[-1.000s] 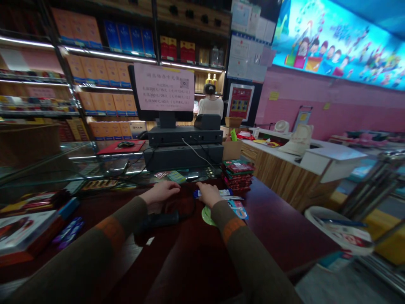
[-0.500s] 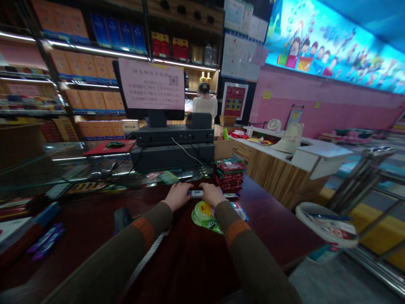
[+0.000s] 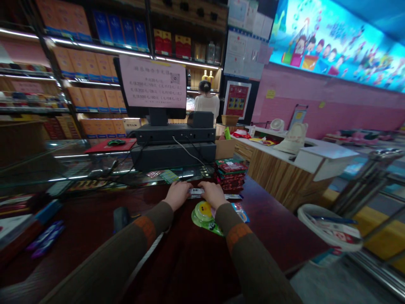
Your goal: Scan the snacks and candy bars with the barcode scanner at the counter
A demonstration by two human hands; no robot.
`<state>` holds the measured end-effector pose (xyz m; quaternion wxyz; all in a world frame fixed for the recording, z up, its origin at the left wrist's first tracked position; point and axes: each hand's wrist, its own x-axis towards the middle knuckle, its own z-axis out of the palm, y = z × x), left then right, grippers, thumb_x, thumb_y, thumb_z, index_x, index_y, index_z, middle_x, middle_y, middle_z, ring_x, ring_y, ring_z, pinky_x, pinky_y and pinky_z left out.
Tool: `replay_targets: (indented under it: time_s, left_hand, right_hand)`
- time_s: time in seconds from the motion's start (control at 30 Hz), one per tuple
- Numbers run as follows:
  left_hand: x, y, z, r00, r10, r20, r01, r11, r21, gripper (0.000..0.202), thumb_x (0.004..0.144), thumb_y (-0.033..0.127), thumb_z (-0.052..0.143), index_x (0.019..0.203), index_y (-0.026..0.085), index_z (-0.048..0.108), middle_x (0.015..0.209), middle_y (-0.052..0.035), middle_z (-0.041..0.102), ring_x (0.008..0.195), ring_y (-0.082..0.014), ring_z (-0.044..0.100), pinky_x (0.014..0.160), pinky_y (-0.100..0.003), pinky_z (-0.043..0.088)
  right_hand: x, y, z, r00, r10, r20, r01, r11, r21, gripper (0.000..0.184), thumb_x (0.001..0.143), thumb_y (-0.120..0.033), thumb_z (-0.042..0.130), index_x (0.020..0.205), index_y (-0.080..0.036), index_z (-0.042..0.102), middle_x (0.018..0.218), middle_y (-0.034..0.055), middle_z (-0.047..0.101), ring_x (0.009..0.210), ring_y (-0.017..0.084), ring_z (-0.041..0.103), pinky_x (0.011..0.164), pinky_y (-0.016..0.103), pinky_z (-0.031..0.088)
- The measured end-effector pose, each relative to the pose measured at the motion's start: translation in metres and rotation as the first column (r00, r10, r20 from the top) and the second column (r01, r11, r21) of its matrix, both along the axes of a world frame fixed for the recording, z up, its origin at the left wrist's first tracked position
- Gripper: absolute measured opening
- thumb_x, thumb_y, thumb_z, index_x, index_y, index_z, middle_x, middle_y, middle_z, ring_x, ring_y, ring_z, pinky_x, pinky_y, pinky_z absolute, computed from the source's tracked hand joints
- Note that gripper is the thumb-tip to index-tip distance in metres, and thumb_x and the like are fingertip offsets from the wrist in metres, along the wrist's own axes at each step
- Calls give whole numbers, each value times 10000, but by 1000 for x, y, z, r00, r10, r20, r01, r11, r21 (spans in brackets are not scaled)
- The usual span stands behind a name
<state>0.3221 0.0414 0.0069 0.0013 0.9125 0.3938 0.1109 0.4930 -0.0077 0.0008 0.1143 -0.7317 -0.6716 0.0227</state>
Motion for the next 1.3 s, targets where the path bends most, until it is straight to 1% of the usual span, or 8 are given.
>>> replay_targets:
  time_s: [0.17, 0.33, 0.53, 0.63, 0.77, 0.97, 1.1, 1.3]
  left_hand:
    - [-19, 5, 8, 999, 27, 30, -27, 1000, 3, 241, 917, 187, 558, 1105, 206, 709, 1107, -104, 732, 1085, -280, 679, 1052, -459, 397]
    - [-48, 10, 14, 997, 57, 59, -58, 998, 12, 256, 900, 173, 589, 1134, 207, 686, 1154, -104, 723, 1117, -279, 667, 1100, -485, 355]
    - [-100, 22, 22, 993, 80, 84, -84, 995, 47, 260, 885, 187, 621, 1137, 221, 674, 1196, -87, 709, 1184, -256, 629, 1104, -428, 363]
    - [-128, 25, 28, 989, 95, 116, -106, 990, 89, 266, 873, 168, 628, 1127, 217, 687, 1238, -97, 699, 1229, -266, 606, 1099, -416, 378]
    - [-162, 26, 33, 975, 135, 177, -148, 987, 64, 278, 866, 152, 626, 1127, 225, 688, 1237, -82, 700, 1194, -250, 629, 1066, -376, 424]
    - [-211, 31, 19, 923, 101, 371, -109, 994, 1, 289, 856, 173, 627, 1132, 230, 688, 1249, -71, 653, 1129, -222, 651, 1032, -335, 480]
    - [-240, 34, 12, 878, 76, 473, -66, 997, -37, 293, 852, 201, 614, 1132, 229, 697, 1178, -62, 655, 1120, -215, 645, 1047, -354, 482]
    - [-271, 21, -2, 836, 66, 545, -87, 996, 12, 292, 898, 238, 577, 1175, 207, 665, 1158, -68, 661, 1103, -210, 644, 1015, -360, 506]
  right_hand:
    - [-13, -1, 5, 1000, 14, -25, -13, 999, 43, 465, 828, -200, 660, 1282, -299, 637, 1231, 17, 735, 1177, 247, 655, 979, 357, 425]
    - [-26, -2, 8, 998, 41, -49, -35, 994, 103, 441, 845, -212, 672, 1277, -293, 636, 1221, 16, 740, 1180, 229, 654, 993, 339, 413]
    - [-49, 3, 14, 993, 79, -91, -62, 983, 173, 348, 871, -246, 669, 1215, -294, 673, 1215, -2, 741, 1161, 225, 658, 998, 336, 412]
    - [-66, 9, 18, 984, 123, -130, -97, 977, 189, 328, 871, -262, 677, 1197, -294, 686, 1237, -5, 731, 1170, 221, 647, 1010, 335, 416]
    - [-95, 16, 17, 966, 176, -189, -122, 957, 264, 288, 874, -247, 668, 1159, -276, 695, 1206, 8, 734, 1132, 215, 653, 998, 332, 438]
    - [-135, 24, 3, 939, 223, -264, -133, 938, 320, 260, 876, -205, 644, 1127, -256, 691, 1198, 17, 722, 1147, 209, 638, 1027, 343, 433]
    - [-157, 25, -3, 902, 285, -326, -151, 913, 380, 250, 872, -207, 632, 1109, -255, 693, 1202, 23, 715, 1158, 213, 633, 1038, 354, 428]
    - [-181, 29, -6, 863, 361, -353, -195, 883, 427, 237, 884, -198, 608, 1103, -253, 681, 1207, 34, 711, 1174, 210, 621, 1019, 354, 433]
